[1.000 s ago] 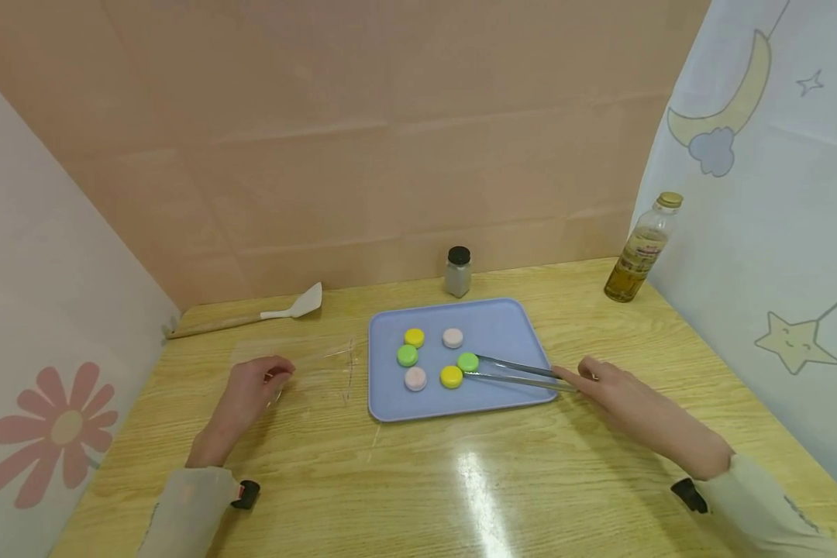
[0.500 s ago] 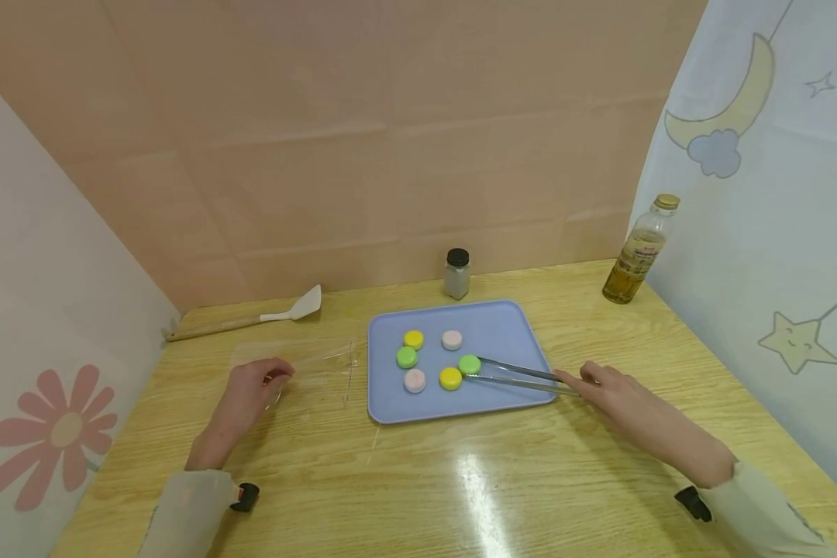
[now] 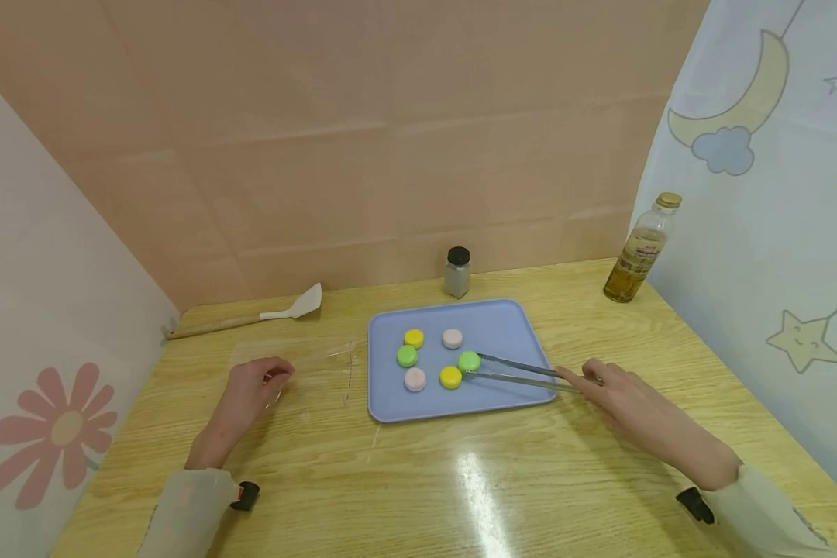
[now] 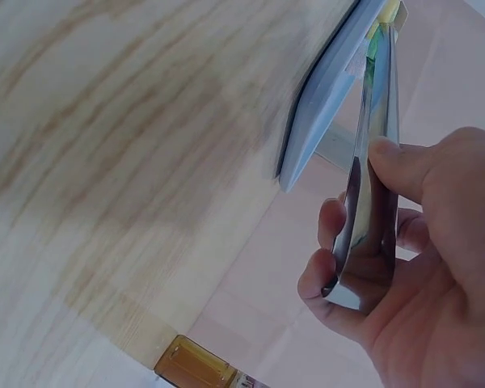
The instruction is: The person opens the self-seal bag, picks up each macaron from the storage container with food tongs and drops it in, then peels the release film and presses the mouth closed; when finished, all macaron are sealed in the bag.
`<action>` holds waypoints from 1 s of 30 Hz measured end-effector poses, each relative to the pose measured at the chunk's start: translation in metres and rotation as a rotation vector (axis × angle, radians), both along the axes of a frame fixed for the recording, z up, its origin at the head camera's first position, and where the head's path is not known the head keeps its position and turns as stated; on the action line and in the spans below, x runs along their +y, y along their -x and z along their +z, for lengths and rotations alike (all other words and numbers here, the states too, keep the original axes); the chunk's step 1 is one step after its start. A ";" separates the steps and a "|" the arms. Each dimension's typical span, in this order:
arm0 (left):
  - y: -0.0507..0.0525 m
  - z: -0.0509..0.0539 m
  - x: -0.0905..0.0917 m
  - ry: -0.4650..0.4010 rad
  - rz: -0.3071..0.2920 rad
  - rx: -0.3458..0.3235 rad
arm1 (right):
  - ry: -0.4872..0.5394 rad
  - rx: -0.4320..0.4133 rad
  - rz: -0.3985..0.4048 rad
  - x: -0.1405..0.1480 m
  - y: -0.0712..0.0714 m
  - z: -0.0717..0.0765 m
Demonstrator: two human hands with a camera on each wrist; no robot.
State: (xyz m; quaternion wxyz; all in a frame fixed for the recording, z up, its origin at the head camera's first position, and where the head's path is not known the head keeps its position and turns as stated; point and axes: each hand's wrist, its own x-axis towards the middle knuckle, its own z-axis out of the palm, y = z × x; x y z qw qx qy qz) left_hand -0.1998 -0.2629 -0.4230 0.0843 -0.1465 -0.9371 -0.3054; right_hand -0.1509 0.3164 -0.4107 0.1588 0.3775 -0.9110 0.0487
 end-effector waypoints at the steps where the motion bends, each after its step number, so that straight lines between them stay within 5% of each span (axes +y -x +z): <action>1: 0.000 0.000 0.000 -0.002 -0.001 -0.003 | 0.000 -0.007 -0.005 0.000 0.000 0.001; 8: 0.000 0.000 0.000 -0.007 0.002 0.000 | 0.005 0.002 -0.020 -0.004 -0.001 0.005; 30: 0.000 -0.003 0.002 -0.004 0.009 0.016 | 0.051 0.089 0.147 -0.065 0.021 0.017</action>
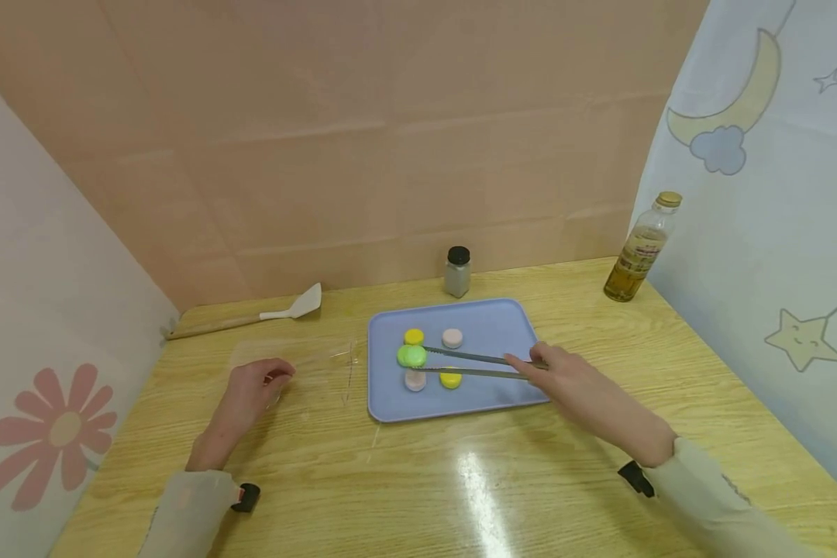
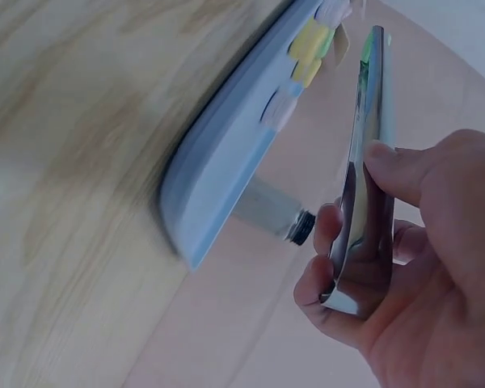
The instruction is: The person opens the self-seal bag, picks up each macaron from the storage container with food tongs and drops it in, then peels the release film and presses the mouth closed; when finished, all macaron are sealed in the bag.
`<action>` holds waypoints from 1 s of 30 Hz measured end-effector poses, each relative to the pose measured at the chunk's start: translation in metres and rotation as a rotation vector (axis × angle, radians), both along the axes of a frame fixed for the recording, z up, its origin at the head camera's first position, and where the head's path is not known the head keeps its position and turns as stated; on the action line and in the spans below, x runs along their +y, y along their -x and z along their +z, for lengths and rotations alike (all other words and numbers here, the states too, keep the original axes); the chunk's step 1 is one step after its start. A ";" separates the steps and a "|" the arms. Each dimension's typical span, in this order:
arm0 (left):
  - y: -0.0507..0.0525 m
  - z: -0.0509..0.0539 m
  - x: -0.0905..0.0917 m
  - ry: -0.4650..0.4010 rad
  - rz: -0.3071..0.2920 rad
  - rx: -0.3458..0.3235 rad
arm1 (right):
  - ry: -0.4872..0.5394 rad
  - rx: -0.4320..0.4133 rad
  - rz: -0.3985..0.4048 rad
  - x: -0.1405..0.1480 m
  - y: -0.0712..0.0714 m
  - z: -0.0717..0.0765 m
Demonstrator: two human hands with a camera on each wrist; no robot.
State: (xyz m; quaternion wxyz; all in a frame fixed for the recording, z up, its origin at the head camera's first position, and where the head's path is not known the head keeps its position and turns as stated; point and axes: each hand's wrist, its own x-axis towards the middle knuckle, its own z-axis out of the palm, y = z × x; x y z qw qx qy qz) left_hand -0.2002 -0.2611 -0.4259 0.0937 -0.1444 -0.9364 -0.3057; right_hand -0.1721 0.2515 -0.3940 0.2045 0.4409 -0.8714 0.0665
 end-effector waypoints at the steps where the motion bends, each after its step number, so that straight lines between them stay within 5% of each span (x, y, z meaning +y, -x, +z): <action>1: 0.000 0.000 0.000 -0.002 -0.001 -0.002 | -0.004 0.000 0.002 -0.004 0.001 0.000; 14: 0.000 -0.001 -0.002 -0.010 -0.004 -0.012 | -0.169 -0.084 -0.086 -0.058 0.013 -0.003; 30: -0.001 -0.002 -0.004 0.004 0.003 -0.019 | -0.238 -0.073 -0.052 -0.109 0.031 -0.011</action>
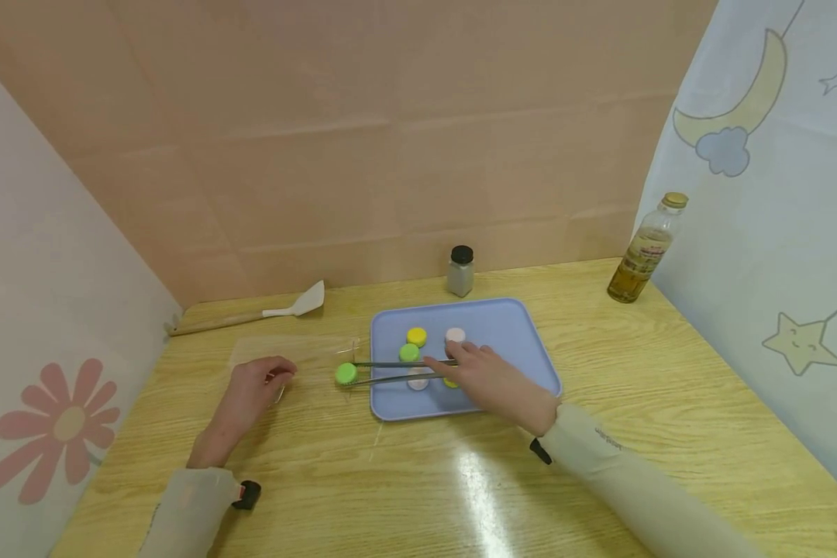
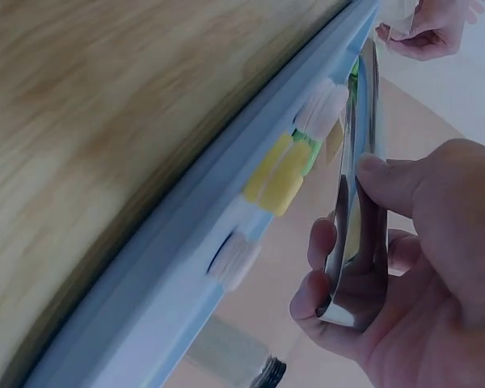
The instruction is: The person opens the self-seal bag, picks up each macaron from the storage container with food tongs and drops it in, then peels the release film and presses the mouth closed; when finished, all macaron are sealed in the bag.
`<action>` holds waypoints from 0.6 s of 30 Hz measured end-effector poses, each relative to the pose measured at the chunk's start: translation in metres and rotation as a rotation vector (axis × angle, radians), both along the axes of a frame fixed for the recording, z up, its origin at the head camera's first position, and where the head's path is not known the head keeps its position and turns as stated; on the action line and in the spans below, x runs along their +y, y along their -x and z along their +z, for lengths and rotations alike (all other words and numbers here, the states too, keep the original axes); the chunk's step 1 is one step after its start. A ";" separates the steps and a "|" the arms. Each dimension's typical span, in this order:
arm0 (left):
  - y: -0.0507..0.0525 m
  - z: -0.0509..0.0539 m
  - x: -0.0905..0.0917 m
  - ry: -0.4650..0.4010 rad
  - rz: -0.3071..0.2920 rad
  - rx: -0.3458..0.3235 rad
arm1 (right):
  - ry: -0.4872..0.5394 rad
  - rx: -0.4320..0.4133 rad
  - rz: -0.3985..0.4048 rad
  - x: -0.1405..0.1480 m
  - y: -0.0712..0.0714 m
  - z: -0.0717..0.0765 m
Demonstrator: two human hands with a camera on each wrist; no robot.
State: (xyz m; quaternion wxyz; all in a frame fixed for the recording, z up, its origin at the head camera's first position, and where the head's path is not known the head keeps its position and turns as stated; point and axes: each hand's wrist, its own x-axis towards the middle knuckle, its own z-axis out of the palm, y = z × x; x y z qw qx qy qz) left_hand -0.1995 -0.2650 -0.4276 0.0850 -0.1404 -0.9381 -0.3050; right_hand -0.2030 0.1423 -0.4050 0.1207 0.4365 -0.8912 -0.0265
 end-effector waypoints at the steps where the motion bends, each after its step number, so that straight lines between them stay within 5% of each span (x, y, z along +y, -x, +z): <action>1: 0.000 0.000 0.000 0.000 0.002 0.000 | -0.003 0.002 0.001 -0.002 0.000 -0.001; 18: -0.003 0.001 0.001 -0.014 0.018 0.021 | -0.050 0.047 0.015 -0.042 0.005 -0.001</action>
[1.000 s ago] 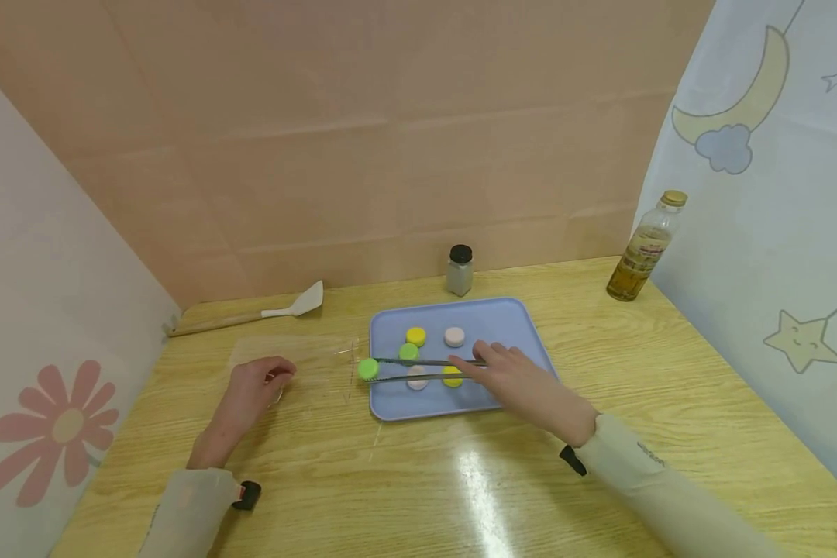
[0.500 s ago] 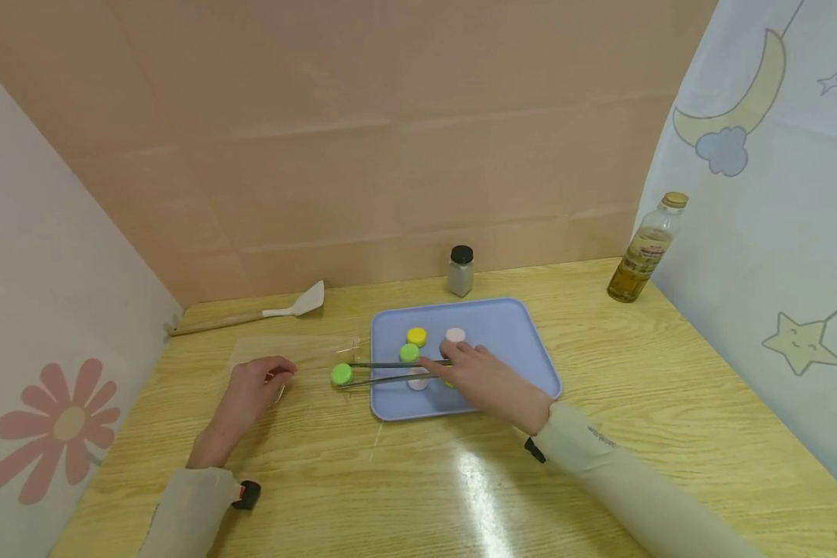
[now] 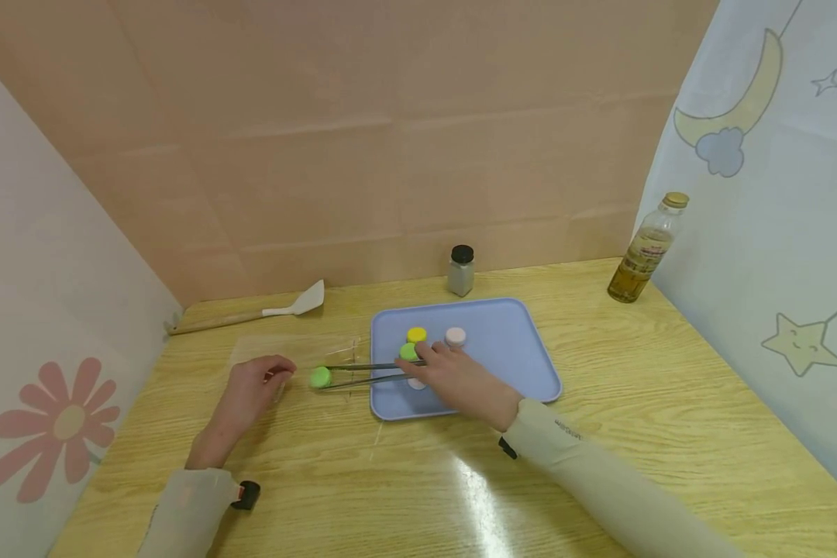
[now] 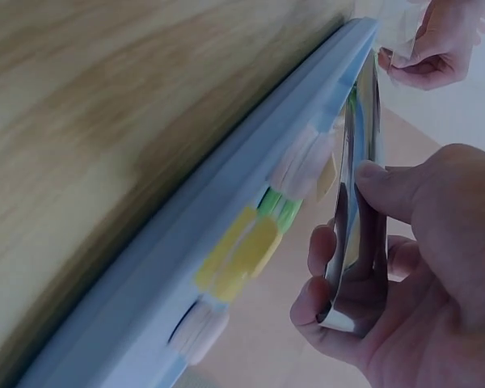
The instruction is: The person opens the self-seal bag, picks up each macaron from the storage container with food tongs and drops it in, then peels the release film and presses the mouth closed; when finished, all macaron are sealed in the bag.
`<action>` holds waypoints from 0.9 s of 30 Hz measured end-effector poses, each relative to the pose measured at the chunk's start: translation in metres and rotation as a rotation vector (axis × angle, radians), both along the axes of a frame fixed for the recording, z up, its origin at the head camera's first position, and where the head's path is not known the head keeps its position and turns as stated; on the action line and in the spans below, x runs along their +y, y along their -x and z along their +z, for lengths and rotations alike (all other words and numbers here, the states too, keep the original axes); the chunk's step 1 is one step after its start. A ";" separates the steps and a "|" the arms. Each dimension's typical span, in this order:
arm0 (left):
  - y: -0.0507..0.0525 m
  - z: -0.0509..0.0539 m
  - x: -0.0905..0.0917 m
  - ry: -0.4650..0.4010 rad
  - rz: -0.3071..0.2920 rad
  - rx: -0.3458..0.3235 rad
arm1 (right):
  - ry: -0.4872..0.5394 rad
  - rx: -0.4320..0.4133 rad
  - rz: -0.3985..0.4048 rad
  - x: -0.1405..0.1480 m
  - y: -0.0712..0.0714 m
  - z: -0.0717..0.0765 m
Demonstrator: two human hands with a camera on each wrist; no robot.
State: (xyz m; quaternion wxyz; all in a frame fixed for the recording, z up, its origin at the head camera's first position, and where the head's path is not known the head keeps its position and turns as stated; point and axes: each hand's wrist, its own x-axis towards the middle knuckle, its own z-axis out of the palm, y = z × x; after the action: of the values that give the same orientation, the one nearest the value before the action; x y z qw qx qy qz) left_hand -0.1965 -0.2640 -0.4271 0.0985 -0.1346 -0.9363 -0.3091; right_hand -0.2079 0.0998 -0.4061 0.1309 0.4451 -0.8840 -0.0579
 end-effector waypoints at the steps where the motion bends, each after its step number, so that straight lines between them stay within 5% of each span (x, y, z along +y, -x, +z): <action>1: 0.000 0.000 0.000 -0.001 -0.001 0.002 | -0.005 -0.002 0.001 -0.003 0.001 0.000; 11: -0.001 0.001 0.000 0.011 -0.004 0.031 | -0.044 0.100 0.019 -0.025 0.007 -0.004; 27: 0.000 0.003 -0.001 0.013 0.000 0.038 | -0.009 0.075 -0.002 -0.048 0.016 -0.004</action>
State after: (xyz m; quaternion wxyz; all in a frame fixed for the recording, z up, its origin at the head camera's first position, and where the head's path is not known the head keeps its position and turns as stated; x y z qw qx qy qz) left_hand -0.1961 -0.2646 -0.4237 0.1155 -0.1413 -0.9361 -0.3006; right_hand -0.2237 0.0517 -0.4102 0.1619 0.4424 -0.8786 -0.0787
